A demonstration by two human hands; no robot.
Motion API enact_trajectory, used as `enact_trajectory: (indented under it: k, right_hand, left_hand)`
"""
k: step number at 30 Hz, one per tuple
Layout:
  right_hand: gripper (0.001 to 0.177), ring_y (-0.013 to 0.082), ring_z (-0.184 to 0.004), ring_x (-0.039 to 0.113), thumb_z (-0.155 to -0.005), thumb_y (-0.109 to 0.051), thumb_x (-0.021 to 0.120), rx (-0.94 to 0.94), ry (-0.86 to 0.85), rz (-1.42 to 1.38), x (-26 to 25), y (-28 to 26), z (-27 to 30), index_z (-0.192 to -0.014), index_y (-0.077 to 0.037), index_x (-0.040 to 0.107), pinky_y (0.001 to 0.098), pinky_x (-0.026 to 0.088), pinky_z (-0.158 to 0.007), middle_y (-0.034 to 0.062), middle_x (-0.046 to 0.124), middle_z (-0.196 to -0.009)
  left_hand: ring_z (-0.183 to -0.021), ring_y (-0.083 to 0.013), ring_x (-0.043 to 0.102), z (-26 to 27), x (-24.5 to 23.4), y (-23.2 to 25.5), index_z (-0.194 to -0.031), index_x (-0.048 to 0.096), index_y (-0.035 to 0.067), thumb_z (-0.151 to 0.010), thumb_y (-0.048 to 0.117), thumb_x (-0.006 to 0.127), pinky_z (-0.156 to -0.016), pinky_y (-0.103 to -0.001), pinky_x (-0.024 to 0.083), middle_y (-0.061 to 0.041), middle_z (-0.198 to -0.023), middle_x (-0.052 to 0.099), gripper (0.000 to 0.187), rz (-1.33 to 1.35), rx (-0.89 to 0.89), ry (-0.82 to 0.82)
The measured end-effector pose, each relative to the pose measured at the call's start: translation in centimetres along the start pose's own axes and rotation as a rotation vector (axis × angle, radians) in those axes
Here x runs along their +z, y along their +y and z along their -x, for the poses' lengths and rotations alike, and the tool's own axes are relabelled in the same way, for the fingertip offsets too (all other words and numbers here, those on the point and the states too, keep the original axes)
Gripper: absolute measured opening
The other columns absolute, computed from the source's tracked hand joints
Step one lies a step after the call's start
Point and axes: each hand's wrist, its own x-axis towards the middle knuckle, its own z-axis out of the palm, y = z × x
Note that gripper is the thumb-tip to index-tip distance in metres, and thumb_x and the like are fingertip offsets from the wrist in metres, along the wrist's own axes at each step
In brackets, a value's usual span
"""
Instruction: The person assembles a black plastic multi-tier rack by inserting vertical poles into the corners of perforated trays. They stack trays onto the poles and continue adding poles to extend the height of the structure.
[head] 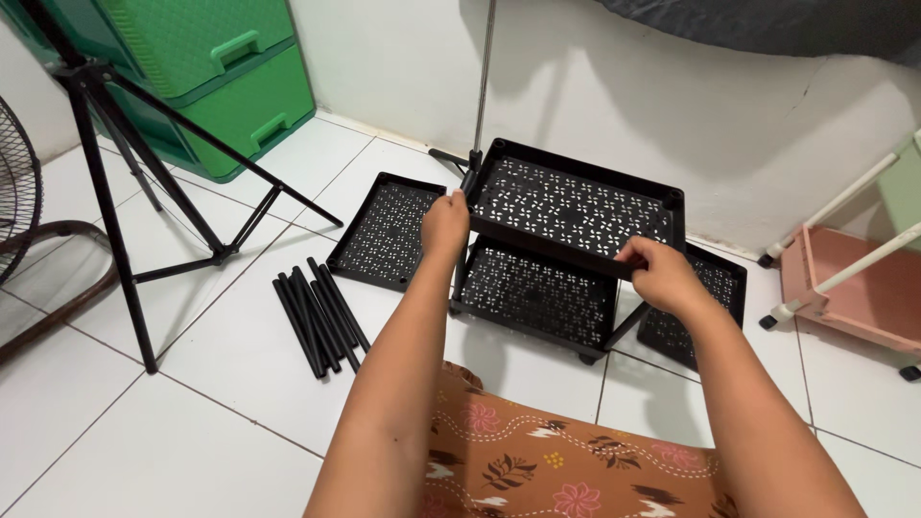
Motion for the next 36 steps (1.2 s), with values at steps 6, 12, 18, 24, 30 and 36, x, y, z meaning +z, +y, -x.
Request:
enact_trajectory:
  k: [6, 12, 18, 24, 30, 36]
  right_hand:
    - [0.025, 0.0349, -0.116, 0.061, -0.094, -0.028, 0.06, -0.195, 0.61, 0.353, 1.5, 3.5, -2.6, -0.105, -0.014, 0.077, 0.0472, 0.046, -0.103, 0.0132, 0.072, -0.118]
    - [0.06, 0.0469, -0.125, 0.058, -0.101, -0.045, 0.05, 0.173, 0.498, 0.262, 1.4, 4.7, -5.3, -0.149, -0.01, 0.042, 0.0573, 0.044, -0.104, 0.0271, 0.061, -0.132]
    - [0.075, 0.0471, -0.126, 0.057, -0.101, -0.051, 0.043, 0.405, 0.35, 0.093, 0.1, 1.0, -3.4, -0.163, -0.016, 0.02, 0.0545, 0.044, -0.106, 0.0271, 0.06, -0.138]
    - [0.073, 0.0484, -0.125, 0.058, -0.102, -0.052, 0.042, 0.388, 0.35, 0.102, 0.1, 1.1, -3.0, -0.164, -0.018, 0.023, 0.0539, 0.044, -0.106, 0.0286, 0.061, -0.135]
    - [0.071, 0.0475, -0.125, 0.058, -0.103, -0.05, 0.04, 0.391, 0.349, 0.12, 0.2, 1.4, -3.1, -0.164, -0.019, 0.023, 0.0549, 0.045, -0.105, 0.027, 0.061, -0.136]
    - [0.069, 0.0461, -0.125, 0.059, -0.103, -0.048, 0.04, 0.384, 0.345, 0.11, 0.3, 1.4, -3.0, -0.164, -0.019, 0.023, 0.0545, 0.046, -0.104, 0.0254, 0.062, -0.136]
  left_hand:
    - [-0.113, -0.0447, 0.065, -1.4, 0.2, 1.8, -0.114, 0.073, 0.002, -0.099, 0.04, 0.035, -0.097, -0.052, 0.05, -0.024, -0.12, 0.07, 0.056, -0.14, -0.063, -0.054]
    - [-0.119, -0.0419, 0.063, -1.9, 0.2, 5.1, -0.12, 0.071, 0.003, -0.103, 0.051, 0.027, -0.098, -0.053, 0.049, -0.023, -0.126, 0.067, 0.067, -0.272, -0.092, -0.129]
    - [-0.09, -0.0325, 0.08, 0.9, -2.0, 7.5, -0.123, 0.069, 0.005, -0.105, 0.057, 0.019, -0.09, -0.045, 0.059, -0.017, -0.111, 0.077, 0.075, -0.197, -0.26, -0.324]
    - [-0.088, -0.0292, 0.076, 1.0, -1.7, 7.1, -0.12, 0.072, 0.005, -0.105, 0.057, 0.019, -0.09, -0.046, 0.053, -0.016, -0.111, 0.076, 0.076, -0.245, -0.217, -0.244]
    - [-0.096, -0.0325, 0.076, 0.6, -0.6, 6.1, -0.12, 0.073, 0.004, -0.107, 0.055, 0.019, -0.092, -0.047, 0.056, -0.017, -0.114, 0.074, 0.076, -0.227, -0.188, -0.218]
    - [-0.091, -0.0304, 0.075, 0.3, -0.6, 5.6, -0.121, 0.071, 0.005, -0.105, 0.058, 0.021, -0.089, -0.046, 0.055, -0.016, -0.118, 0.073, 0.075, -0.202, -0.205, -0.219]
